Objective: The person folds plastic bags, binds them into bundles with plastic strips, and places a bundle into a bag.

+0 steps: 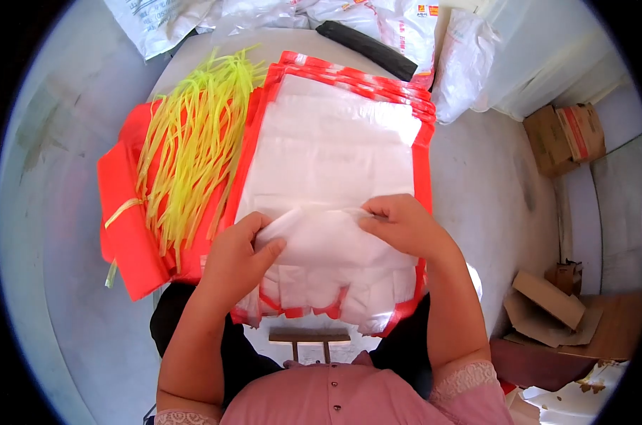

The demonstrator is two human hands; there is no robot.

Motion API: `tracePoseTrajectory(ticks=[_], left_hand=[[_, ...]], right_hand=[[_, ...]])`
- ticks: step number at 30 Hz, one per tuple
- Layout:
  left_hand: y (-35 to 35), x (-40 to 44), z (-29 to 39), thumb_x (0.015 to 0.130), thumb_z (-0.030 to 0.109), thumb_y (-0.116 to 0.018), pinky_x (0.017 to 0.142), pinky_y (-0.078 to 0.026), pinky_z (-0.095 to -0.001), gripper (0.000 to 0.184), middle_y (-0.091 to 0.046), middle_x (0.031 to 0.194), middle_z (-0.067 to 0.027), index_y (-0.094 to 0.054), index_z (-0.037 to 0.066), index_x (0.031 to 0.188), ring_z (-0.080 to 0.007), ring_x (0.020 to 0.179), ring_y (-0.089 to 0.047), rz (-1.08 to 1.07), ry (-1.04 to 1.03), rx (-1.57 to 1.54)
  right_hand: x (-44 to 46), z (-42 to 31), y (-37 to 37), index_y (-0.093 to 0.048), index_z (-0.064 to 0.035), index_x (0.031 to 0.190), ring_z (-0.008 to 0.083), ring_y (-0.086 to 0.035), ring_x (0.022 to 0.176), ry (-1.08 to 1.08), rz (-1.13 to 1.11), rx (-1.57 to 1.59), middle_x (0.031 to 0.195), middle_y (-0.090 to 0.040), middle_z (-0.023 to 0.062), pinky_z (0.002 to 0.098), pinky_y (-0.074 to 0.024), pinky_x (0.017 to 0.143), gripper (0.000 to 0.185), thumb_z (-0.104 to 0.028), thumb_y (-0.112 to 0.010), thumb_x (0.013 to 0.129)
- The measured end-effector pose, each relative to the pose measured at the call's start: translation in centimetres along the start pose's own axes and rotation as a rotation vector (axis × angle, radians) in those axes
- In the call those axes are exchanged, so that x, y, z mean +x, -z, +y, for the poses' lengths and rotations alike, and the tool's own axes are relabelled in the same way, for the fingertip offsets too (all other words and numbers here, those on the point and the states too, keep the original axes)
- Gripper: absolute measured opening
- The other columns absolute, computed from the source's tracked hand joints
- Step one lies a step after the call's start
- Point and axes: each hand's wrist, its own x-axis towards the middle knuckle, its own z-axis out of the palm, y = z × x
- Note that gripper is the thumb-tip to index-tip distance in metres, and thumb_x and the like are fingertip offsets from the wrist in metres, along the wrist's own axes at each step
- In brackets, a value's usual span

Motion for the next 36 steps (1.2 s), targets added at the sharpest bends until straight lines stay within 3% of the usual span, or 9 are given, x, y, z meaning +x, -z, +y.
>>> tracePoseTrajectory(ticks=[1, 9, 13, 15, 19, 22, 28, 31, 36], left_hand=[[-0.1, 0.2, 0.2, 0.093, 0.013, -0.075, 0.072, -0.050, -0.0321, 0.020, -0.065, 0.083, -0.0084, -0.068, -0.001, 0.106, -0.0157, 0.078, -0.061, 0.011, 0.031, -0.002], [-1.1, 1.3, -0.6, 0.093, 0.018, -0.072, 0.072, -0.050, -0.0459, 0.019, -0.065, 0.084, -0.0176, -0.070, 0.001, 0.098, -0.0360, 0.080, -0.064, 0.182, -0.159, 0.378], [-1.4, 1.7, -0.3, 0.092, 0.020, -0.073, 0.074, -0.050, -0.0490, 0.018, -0.065, 0.089, -0.0175, -0.069, 0.002, 0.096, -0.0383, 0.086, -0.064, 0.146, -0.097, 0.573], [-1.9, 1.7, -0.5, 0.090, 0.018, -0.075, 0.076, -0.050, -0.0490, 0.018, -0.065, 0.093, -0.0167, -0.069, 0.003, 0.097, -0.0381, 0.089, -0.064, 0.256, -0.181, 0.591], [-1.7, 1.7, -1.2, 0.082, 0.015, -0.081, 0.089, -0.053, -0.0485, 0.027, -0.068, 0.111, -0.0142, -0.070, 0.004, 0.105, -0.0371, 0.105, -0.065, 0.295, -0.499, 0.627], [-1.9, 1.9, -1.5, 0.077, 0.012, -0.083, 0.105, -0.051, -0.0479, 0.042, -0.068, 0.126, -0.0134, -0.070, 0.004, 0.116, -0.0371, 0.124, -0.062, 0.092, -0.792, 0.519], [-1.7, 1.3, -0.4, 0.073, 0.012, -0.082, 0.114, -0.047, -0.0473, 0.058, -0.062, 0.145, -0.0143, -0.067, 0.003, 0.129, -0.0368, 0.141, -0.054, -0.042, -0.681, 0.601], [-1.1, 1.3, -0.3, 0.073, 0.007, -0.078, 0.115, -0.046, -0.0474, 0.059, -0.060, 0.149, -0.0145, -0.066, 0.002, 0.131, -0.0361, 0.142, -0.053, -0.075, -0.616, 0.640], [-0.2, 1.0, -1.8, 0.074, -0.001, -0.073, 0.116, -0.046, -0.0461, 0.058, -0.059, 0.150, -0.0156, -0.066, 0.002, 0.132, -0.0352, 0.143, -0.053, -0.041, -0.556, 0.585]], right_hand=[[0.5, 0.1, 0.0, -0.072, 0.0030, 0.102, 0.0137, -0.054, 0.071, -0.027, -0.005, -0.020, 0.075, -0.061, 0.0083, 0.0329, -0.0473, 0.067, 0.022, -0.018, -0.071, 0.096], [1.4, 0.4, -0.8, -0.071, 0.0015, 0.097, 0.0220, -0.060, 0.072, -0.053, 0.086, -0.057, 0.077, -0.066, 0.0115, 0.0361, -0.0498, 0.071, 0.025, -0.023, -0.068, 0.097], [1.0, 0.3, -2.1, -0.070, -0.0018, 0.099, 0.0301, -0.066, 0.087, 0.064, 0.288, -0.315, 0.091, -0.070, 0.0118, 0.0394, -0.0527, 0.078, 0.020, -0.020, -0.074, 0.091], [0.7, 0.4, -2.7, -0.070, -0.0040, 0.101, 0.0328, -0.067, 0.097, 0.234, 0.448, -0.518, 0.100, -0.070, 0.0116, 0.0412, -0.0536, 0.082, 0.022, -0.019, -0.078, 0.086], [-1.0, -0.4, -3.3, -0.069, -0.0063, 0.108, 0.0333, -0.065, 0.104, 0.433, 0.317, -0.562, 0.110, -0.067, 0.0102, 0.0453, -0.0525, 0.089, 0.038, -0.017, -0.084, 0.075], [-2.6, -2.3, -4.0, -0.066, -0.0033, 0.114, 0.0354, -0.063, 0.110, 0.576, 0.204, -0.426, 0.118, -0.066, 0.0136, 0.0468, -0.0510, 0.095, 0.049, -0.016, -0.085, 0.071], [-3.1, -0.2, -3.1, -0.063, -0.0006, 0.130, 0.0378, -0.057, 0.134, 0.503, 0.132, -0.495, 0.141, -0.062, 0.0194, 0.0462, -0.0468, 0.111, 0.055, -0.009, -0.078, 0.077], [-3.6, 1.3, -2.4, -0.062, -0.0018, 0.135, 0.0346, -0.053, 0.141, 0.430, 0.106, -0.542, 0.150, -0.058, 0.0162, 0.0459, -0.0462, 0.114, 0.066, -0.001, -0.078, 0.071], [-4.5, 2.7, -0.9, -0.063, -0.0031, 0.135, 0.0338, -0.055, 0.140, 0.388, 0.125, -0.605, 0.148, -0.061, 0.0141, 0.0448, -0.0473, 0.115, 0.065, 0.005, -0.073, 0.071]])
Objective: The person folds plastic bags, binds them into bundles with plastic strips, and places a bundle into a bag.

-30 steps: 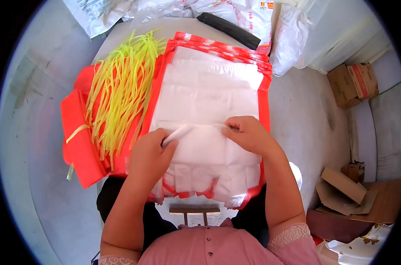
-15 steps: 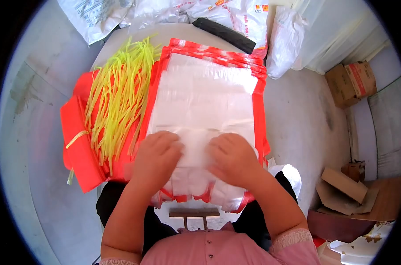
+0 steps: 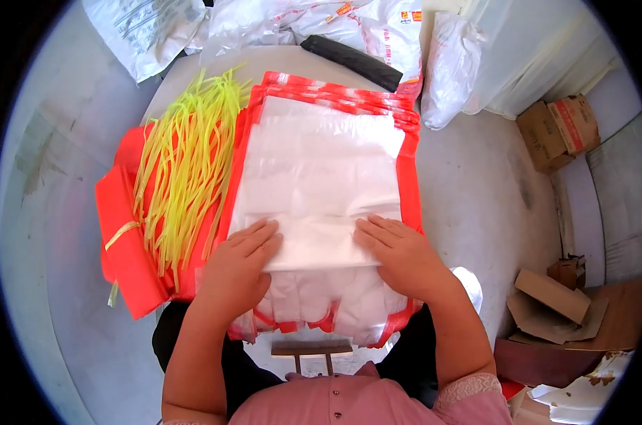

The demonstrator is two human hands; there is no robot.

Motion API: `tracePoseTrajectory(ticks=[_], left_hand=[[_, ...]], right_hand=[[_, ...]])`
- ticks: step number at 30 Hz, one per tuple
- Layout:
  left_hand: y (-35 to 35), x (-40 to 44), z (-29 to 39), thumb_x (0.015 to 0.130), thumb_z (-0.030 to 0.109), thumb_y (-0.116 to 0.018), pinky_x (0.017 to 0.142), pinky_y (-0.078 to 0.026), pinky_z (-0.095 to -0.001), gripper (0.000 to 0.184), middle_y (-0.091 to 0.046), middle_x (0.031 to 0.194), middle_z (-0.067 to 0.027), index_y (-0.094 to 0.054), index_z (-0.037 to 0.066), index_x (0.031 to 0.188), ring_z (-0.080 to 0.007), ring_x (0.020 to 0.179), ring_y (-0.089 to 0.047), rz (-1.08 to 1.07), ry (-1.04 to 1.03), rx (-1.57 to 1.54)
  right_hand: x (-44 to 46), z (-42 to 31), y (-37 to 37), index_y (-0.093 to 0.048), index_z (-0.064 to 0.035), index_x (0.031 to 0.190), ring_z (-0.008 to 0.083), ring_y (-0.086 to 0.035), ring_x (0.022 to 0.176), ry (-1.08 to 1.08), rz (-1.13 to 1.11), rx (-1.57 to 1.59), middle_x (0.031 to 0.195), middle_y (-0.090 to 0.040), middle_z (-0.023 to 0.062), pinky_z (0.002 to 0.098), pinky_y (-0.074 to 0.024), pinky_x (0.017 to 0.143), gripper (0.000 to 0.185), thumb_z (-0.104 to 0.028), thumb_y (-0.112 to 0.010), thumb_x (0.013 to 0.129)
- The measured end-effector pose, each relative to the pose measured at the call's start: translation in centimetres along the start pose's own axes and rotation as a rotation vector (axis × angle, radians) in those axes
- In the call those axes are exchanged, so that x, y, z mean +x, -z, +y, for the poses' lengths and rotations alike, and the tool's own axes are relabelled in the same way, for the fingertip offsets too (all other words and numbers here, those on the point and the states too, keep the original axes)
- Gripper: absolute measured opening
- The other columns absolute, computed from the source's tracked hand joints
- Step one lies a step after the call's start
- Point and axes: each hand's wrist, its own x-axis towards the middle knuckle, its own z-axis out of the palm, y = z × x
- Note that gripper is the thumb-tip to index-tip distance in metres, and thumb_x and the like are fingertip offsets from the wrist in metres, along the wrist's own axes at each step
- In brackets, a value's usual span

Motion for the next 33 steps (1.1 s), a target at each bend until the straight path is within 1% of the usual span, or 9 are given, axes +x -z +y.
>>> tracePoseTrajectory(ticks=[7, 10, 13, 16, 19, 20, 25, 31, 33], left_hand=[[0.5, -0.3, -0.8, 0.076, -0.009, -0.071, 0.117, -0.044, -0.0464, 0.046, -0.068, 0.139, -0.0157, -0.070, 0.004, 0.120, -0.0384, 0.139, -0.057, 0.079, 0.074, -0.196], [1.5, 0.0, -0.8, 0.080, -0.008, -0.073, 0.116, -0.046, -0.0453, 0.033, -0.071, 0.134, -0.0148, -0.069, 0.003, 0.111, -0.0388, 0.141, -0.055, 0.074, 0.056, -0.207], [1.2, -0.1, -1.3, 0.089, -0.005, -0.071, 0.104, -0.052, -0.0389, 0.019, -0.076, 0.118, -0.0113, -0.067, 0.002, 0.105, -0.0296, 0.127, -0.066, 0.156, 0.049, -0.311], [1.6, -0.2, -0.3, 0.098, 0.002, -0.067, 0.085, -0.052, -0.0313, 0.009, -0.072, 0.096, -0.0053, -0.066, 0.002, 0.107, -0.0153, 0.098, -0.067, 0.099, 0.389, -0.632], [0.3, 0.7, -0.8, 0.102, 0.012, -0.068, 0.068, -0.047, -0.0293, 0.016, -0.065, 0.082, -0.0067, -0.066, 0.000, 0.112, -0.0109, 0.075, -0.058, 0.210, 0.564, -0.635], [0.1, 1.2, -0.7, 0.102, 0.013, -0.067, 0.067, -0.047, -0.0298, 0.016, -0.064, 0.080, -0.0065, -0.066, 0.000, 0.112, -0.0111, 0.073, -0.058, 0.240, 0.577, -0.637], [-1.4, 2.9, -1.4, 0.103, 0.019, -0.068, 0.063, -0.046, -0.0316, 0.023, -0.061, 0.075, -0.0062, -0.063, 0.000, 0.115, -0.0124, 0.068, -0.055, 0.321, 0.601, -0.584], [-0.7, 3.8, -0.5, 0.099, 0.017, -0.070, 0.062, -0.045, -0.0337, 0.048, -0.052, 0.067, -0.0064, -0.054, 0.004, 0.142, -0.0175, 0.062, -0.051, 0.276, 0.716, -0.390], [-0.5, 3.8, -0.2, 0.098, 0.016, -0.070, 0.062, -0.045, -0.0338, 0.054, -0.051, 0.068, -0.0068, -0.051, 0.005, 0.147, -0.0180, 0.062, -0.050, 0.301, 0.663, -0.377]], right_hand=[[-1.0, 2.3, 1.3, -0.071, -0.0058, 0.127, 0.0366, -0.060, 0.134, -0.099, 0.064, 0.247, 0.138, -0.069, 0.0146, 0.0437, -0.0507, 0.111, 0.057, 0.013, -0.067, 0.074], [-1.2, 2.5, 2.2, -0.073, -0.0062, 0.126, 0.0306, -0.067, 0.126, -0.149, 0.064, 0.328, 0.133, -0.072, 0.0127, 0.0382, -0.0523, 0.108, 0.051, 0.013, -0.067, 0.079], [-1.9, 2.6, 2.5, -0.074, -0.0050, 0.120, 0.0182, -0.071, 0.109, -0.362, 0.103, 0.695, 0.121, -0.076, 0.0050, 0.0314, -0.0546, 0.097, 0.036, 0.009, -0.070, 0.087], [-1.8, 3.5, 2.4, -0.069, -0.0037, 0.119, 0.0119, -0.067, 0.095, -0.475, 0.148, 0.821, 0.105, -0.073, 0.0046, 0.0293, -0.0550, 0.084, 0.028, -0.003, -0.075, 0.092], [-0.1, 3.5, 1.3, -0.067, -0.0039, 0.114, 0.0095, -0.062, 0.088, -0.667, 0.308, 0.960, 0.096, -0.068, 0.0018, 0.0292, -0.0518, 0.077, 0.021, -0.008, -0.074, 0.095], [0.4, 3.8, 0.5, -0.064, -0.0037, 0.116, 0.0116, -0.061, 0.085, -0.678, 0.346, 0.917, 0.093, -0.066, 0.0029, 0.0306, -0.0508, 0.076, 0.023, -0.014, -0.073, 0.097], [2.1, 4.3, -1.0, -0.059, -0.0061, 0.124, 0.0164, -0.059, 0.081, -0.774, 0.364, 0.827, 0.089, -0.063, 0.0073, 0.0346, -0.0502, 0.075, 0.029, -0.018, -0.069, 0.099], [2.5, 4.0, -1.5, -0.057, -0.0077, 0.123, 0.0208, -0.058, 0.079, -0.794, 0.412, 0.735, 0.087, -0.060, 0.0109, 0.0370, -0.0498, 0.075, 0.027, -0.017, -0.067, 0.099], [2.5, 4.0, -1.8, -0.057, -0.0079, 0.122, 0.0217, -0.058, 0.078, -0.786, 0.434, 0.701, 0.087, -0.060, 0.0111, 0.0372, -0.0498, 0.075, 0.026, -0.016, -0.066, 0.099]])
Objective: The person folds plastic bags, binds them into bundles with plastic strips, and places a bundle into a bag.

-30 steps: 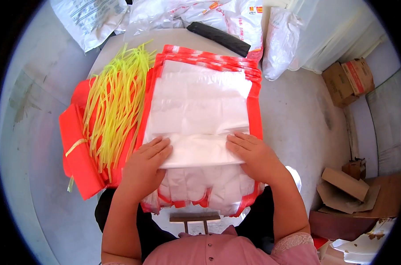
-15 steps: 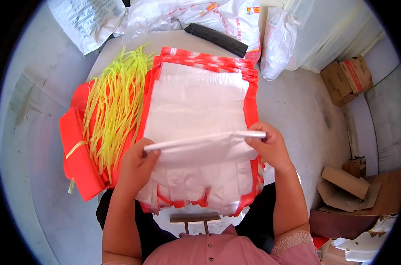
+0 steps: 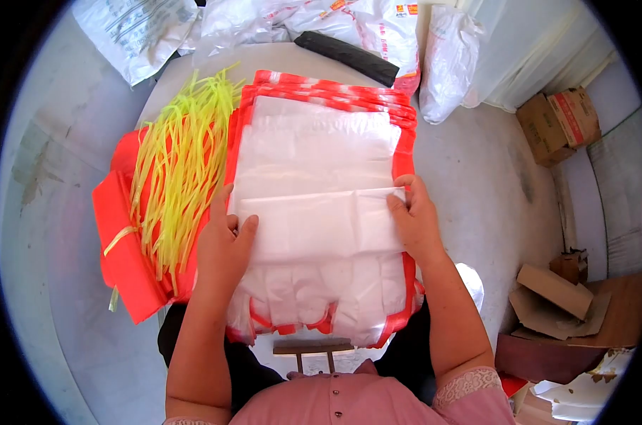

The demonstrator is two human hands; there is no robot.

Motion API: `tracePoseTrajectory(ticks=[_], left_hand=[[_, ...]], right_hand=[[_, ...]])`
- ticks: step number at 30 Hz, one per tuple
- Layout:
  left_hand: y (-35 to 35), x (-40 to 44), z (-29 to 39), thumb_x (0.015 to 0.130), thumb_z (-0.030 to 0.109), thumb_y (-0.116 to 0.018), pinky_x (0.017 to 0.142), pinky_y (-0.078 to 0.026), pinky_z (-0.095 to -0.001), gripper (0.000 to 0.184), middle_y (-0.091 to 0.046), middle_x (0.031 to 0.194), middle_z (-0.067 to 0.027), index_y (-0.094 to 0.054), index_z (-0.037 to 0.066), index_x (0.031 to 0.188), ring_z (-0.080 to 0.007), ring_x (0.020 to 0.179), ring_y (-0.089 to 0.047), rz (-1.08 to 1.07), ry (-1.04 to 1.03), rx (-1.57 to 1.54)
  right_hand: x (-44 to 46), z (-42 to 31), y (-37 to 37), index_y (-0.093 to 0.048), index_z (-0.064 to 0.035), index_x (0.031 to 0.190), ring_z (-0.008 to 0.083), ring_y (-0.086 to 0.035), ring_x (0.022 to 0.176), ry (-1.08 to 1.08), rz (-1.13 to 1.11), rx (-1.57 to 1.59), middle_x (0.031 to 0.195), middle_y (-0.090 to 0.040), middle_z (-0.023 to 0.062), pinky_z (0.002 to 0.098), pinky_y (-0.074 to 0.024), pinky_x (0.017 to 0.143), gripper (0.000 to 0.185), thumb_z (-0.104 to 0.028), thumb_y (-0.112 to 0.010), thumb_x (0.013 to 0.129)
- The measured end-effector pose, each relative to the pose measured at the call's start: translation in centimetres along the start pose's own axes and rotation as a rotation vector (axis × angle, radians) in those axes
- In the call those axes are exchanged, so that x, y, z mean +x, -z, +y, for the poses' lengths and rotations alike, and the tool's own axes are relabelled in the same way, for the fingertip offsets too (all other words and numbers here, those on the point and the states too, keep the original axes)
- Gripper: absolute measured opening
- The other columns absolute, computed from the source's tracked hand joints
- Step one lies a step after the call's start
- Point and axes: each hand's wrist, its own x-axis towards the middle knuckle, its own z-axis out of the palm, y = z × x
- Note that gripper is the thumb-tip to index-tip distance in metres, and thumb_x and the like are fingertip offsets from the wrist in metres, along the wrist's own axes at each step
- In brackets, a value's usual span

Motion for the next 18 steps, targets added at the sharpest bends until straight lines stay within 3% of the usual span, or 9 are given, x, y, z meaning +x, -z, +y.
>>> tracePoseTrajectory(ticks=[5, 10, 14, 16, 17, 18], left_hand=[[-0.2, -0.1, -0.6, 0.096, 0.014, -0.071, 0.065, -0.047, -0.0353, 0.055, -0.052, 0.073, -0.0082, -0.054, 0.007, 0.147, -0.0199, 0.065, -0.053, -0.022, -0.023, 0.002], [-0.3, -0.2, -0.5, 0.092, 0.015, -0.075, 0.072, -0.051, -0.0406, 0.046, -0.062, 0.087, -0.0119, -0.063, 0.005, 0.136, -0.0284, 0.077, -0.062, -0.014, -0.066, 0.131], [0.1, -1.0, 0.2, 0.086, 0.015, -0.080, 0.087, -0.052, -0.0459, 0.044, -0.066, 0.110, -0.0143, -0.068, 0.005, 0.127, -0.0336, 0.099, -0.065, 0.118, -0.439, 0.340], [0.1, -2.0, 1.2, 0.082, 0.013, -0.081, 0.098, -0.050, -0.0481, 0.044, -0.066, 0.123, -0.0146, -0.069, 0.005, 0.124, -0.0348, 0.112, -0.062, 0.098, -0.630, 0.357], [-0.2, -2.5, 1.6, 0.079, 0.014, -0.082, 0.108, -0.047, -0.0491, 0.052, -0.066, 0.132, -0.0138, -0.067, 0.005, 0.128, -0.0355, 0.126, -0.060, -0.039, -0.653, 0.335], [-0.8, -2.7, 1.9, 0.079, 0.014, -0.082, 0.110, -0.046, -0.0491, 0.055, -0.064, 0.136, -0.0140, -0.066, 0.005, 0.131, -0.0355, 0.131, -0.058, -0.098, -0.714, 0.366]], right_hand=[[0.1, 0.5, -0.6, -0.060, -0.0082, 0.119, 0.0248, -0.062, 0.080, 0.044, 0.039, -0.044, 0.090, -0.063, 0.0129, 0.0378, -0.0511, 0.077, 0.022, -0.015, -0.066, 0.099], [0.4, 0.4, -0.1, -0.065, -0.0076, 0.115, 0.0310, -0.066, 0.095, 0.274, 0.120, -0.276, 0.111, -0.069, 0.0163, 0.0416, -0.0532, 0.086, 0.023, -0.013, -0.072, 0.094], [-0.9, -1.8, 0.3, -0.068, -0.0074, 0.117, 0.0349, -0.064, 0.115, 0.720, 0.174, -0.545, 0.131, -0.066, 0.0147, 0.0481, -0.0505, 0.100, 0.032, -0.012, -0.077, 0.087], [-2.5, -2.4, -0.9, -0.068, -0.0057, 0.120, 0.0368, -0.061, 0.123, 0.828, -0.123, -0.449, 0.135, -0.066, 0.0149, 0.0505, -0.0476, 0.106, 0.037, -0.012, -0.078, 0.085], [-3.3, -2.8, -1.7, -0.068, -0.0048, 0.122, 0.0377, -0.060, 0.126, 0.876, -0.271, -0.399, 0.137, -0.065, 0.0150, 0.0517, -0.0462, 0.109, 0.040, -0.012, -0.078, 0.083], [-4.0, -4.2, -2.2, -0.066, -0.0006, 0.126, 0.0380, -0.058, 0.131, 0.914, -0.331, -0.462, 0.138, -0.065, 0.0176, 0.0503, -0.0457, 0.112, 0.050, -0.011, -0.079, 0.079]])
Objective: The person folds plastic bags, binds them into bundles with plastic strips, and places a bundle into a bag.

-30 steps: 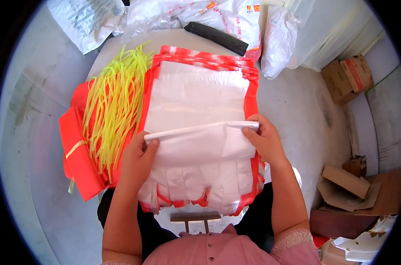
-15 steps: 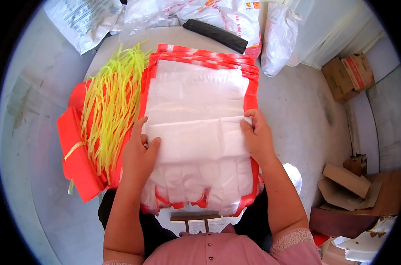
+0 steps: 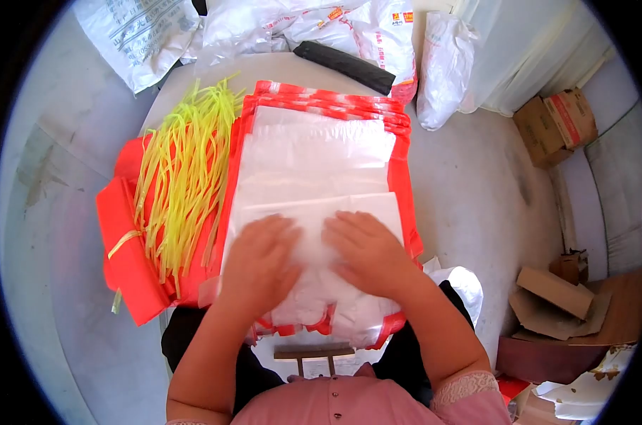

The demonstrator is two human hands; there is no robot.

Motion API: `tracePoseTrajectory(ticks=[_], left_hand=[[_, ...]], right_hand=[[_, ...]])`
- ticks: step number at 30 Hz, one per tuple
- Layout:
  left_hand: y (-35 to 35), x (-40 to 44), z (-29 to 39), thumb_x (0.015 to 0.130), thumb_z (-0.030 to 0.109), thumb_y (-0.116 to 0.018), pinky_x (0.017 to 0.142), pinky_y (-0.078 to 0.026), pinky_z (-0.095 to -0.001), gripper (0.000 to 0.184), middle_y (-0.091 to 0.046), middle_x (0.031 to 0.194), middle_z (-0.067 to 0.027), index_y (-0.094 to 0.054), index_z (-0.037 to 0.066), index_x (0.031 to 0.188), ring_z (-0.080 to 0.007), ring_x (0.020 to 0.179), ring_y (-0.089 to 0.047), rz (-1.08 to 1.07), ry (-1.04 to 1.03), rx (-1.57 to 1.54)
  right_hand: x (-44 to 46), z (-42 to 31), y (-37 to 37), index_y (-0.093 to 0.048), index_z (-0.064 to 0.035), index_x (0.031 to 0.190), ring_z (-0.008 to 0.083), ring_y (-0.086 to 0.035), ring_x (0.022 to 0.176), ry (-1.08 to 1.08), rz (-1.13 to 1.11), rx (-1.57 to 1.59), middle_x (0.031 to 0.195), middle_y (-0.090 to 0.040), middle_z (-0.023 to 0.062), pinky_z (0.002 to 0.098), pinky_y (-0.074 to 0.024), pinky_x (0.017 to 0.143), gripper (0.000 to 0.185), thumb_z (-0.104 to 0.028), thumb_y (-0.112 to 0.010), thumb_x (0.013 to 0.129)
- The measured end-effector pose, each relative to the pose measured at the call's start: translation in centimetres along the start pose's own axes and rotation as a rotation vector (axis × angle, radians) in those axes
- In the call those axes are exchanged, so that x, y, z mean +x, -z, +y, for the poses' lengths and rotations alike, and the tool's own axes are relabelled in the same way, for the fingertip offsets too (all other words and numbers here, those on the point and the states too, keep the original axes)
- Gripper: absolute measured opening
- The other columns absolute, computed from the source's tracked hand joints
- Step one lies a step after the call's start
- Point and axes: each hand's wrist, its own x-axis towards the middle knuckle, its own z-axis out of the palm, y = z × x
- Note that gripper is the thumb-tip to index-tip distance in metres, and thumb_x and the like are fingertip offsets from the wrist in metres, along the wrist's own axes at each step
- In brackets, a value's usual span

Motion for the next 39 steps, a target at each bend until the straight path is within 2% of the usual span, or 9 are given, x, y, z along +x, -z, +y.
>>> tracePoseTrajectory(ticks=[3, 11, 21, 30, 32, 34, 36, 38, 39], left_hand=[[-2.4, -0.5, 0.5, 0.080, 0.013, -0.077, 0.120, -0.040, -0.0495, 0.065, -0.057, 0.152, -0.0156, -0.059, 0.004, 0.141, -0.0349, 0.147, -0.048, -0.157, -0.115, 0.030], [-3.2, 0.0, 0.1, 0.084, 0.009, -0.068, 0.119, -0.041, -0.0515, 0.058, -0.057, 0.150, -0.0178, -0.059, 0.001, 0.140, -0.0341, 0.144, -0.052, -0.129, -0.078, 0.114], [-3.9, -0.1, -0.3, 0.089, 0.009, -0.064, 0.117, -0.044, -0.0475, 0.052, -0.060, 0.148, -0.0174, -0.059, 0.002, 0.140, -0.0335, 0.142, -0.054, -0.090, -0.081, 0.154], [-2.2, 0.6, -0.5, 0.084, 0.008, -0.069, 0.094, -0.056, -0.0472, 0.030, -0.076, 0.116, -0.0130, -0.072, 0.004, 0.113, -0.0348, 0.110, -0.072, 0.164, 0.042, 0.246], [-0.8, 1.1, 0.8, 0.086, 0.007, -0.070, 0.092, -0.057, -0.0431, 0.028, -0.076, 0.112, -0.0129, -0.071, 0.003, 0.113, -0.0350, 0.104, -0.073, -0.035, 0.259, 0.115], [0.5, 1.4, 1.8, 0.089, 0.007, -0.070, 0.091, -0.057, -0.0393, 0.026, -0.076, 0.110, -0.0118, -0.071, 0.002, 0.114, -0.0333, 0.100, -0.074, -0.134, 0.418, -0.092], [1.1, 1.0, 2.3, 0.095, 0.007, -0.069, 0.090, -0.057, -0.0358, 0.024, -0.077, 0.108, -0.0098, -0.070, 0.001, 0.118, -0.0298, 0.096, -0.074, -0.128, 0.523, -0.375], [-0.6, 0.2, 1.8, 0.098, 0.007, -0.067, 0.094, -0.056, -0.0353, 0.032, -0.075, 0.115, -0.0091, -0.064, 0.000, 0.130, -0.0250, 0.103, -0.072, -0.145, 0.690, -1.029], [-1.2, 0.0, 1.8, 0.100, 0.007, -0.066, 0.096, -0.055, -0.0351, 0.036, -0.074, 0.118, -0.0088, -0.062, 0.000, 0.135, -0.0226, 0.106, -0.071, -0.150, 0.765, -1.359]], right_hand=[[0.1, -0.3, -1.2, -0.066, -0.0008, 0.128, 0.0369, -0.060, 0.130, 0.004, 0.011, -0.085, 0.137, -0.065, 0.0194, 0.0490, -0.0468, 0.111, 0.054, -0.010, -0.077, 0.076], [-0.2, 1.1, -0.4, -0.064, -0.0013, 0.130, 0.0366, -0.061, 0.129, -0.021, -0.047, -0.240, 0.140, -0.063, 0.0200, 0.0477, -0.0481, 0.109, 0.044, -0.006, -0.062, 0.087], [-0.4, 1.7, -0.4, -0.065, -0.0035, 0.129, 0.0338, -0.063, 0.127, -0.032, -0.021, -0.310, 0.134, -0.066, 0.0162, 0.0442, -0.0506, 0.105, 0.039, -0.010, -0.059, 0.091], [-1.3, 2.5, 2.0, -0.068, -0.0077, 0.123, 0.0310, -0.064, 0.124, -0.363, 0.094, -0.296, 0.129, -0.070, 0.0134, 0.0448, -0.0503, 0.106, 0.040, -0.007, -0.069, 0.082], [-1.2, 3.1, 2.6, -0.065, -0.0096, 0.131, 0.0300, -0.065, 0.123, -0.276, 0.269, -0.341, 0.134, -0.067, 0.0140, 0.0432, -0.0500, 0.107, 0.048, -0.006, -0.071, 0.083], [-0.1, 3.2, 2.3, -0.057, -0.0111, 0.143, 0.0277, -0.062, 0.127, -0.390, 0.623, -0.185, 0.143, -0.061, 0.0145, 0.0421, -0.0490, 0.108, 0.051, -0.012, -0.068, 0.094], [0.1, 2.9, 2.1, -0.046, -0.0126, 0.154, 0.0279, -0.052, 0.137, -0.457, 0.864, 0.263, 0.155, -0.048, 0.0137, 0.0436, -0.0425, 0.115, 0.056, -0.025, -0.063, 0.102], [0.1, 2.7, 2.0, -0.033, -0.0141, 0.162, 0.0305, -0.033, 0.153, -0.443, 0.940, 1.011, 0.168, -0.030, 0.0117, 0.0477, -0.0305, 0.127, 0.067, -0.044, -0.058, 0.108], [0.4, 2.3, 1.8, -0.030, -0.0120, 0.163, 0.0292, -0.036, 0.152, -0.590, 0.871, 1.185, 0.167, -0.033, 0.0116, 0.0456, -0.0317, 0.126, 0.066, -0.047, -0.048, 0.110]])
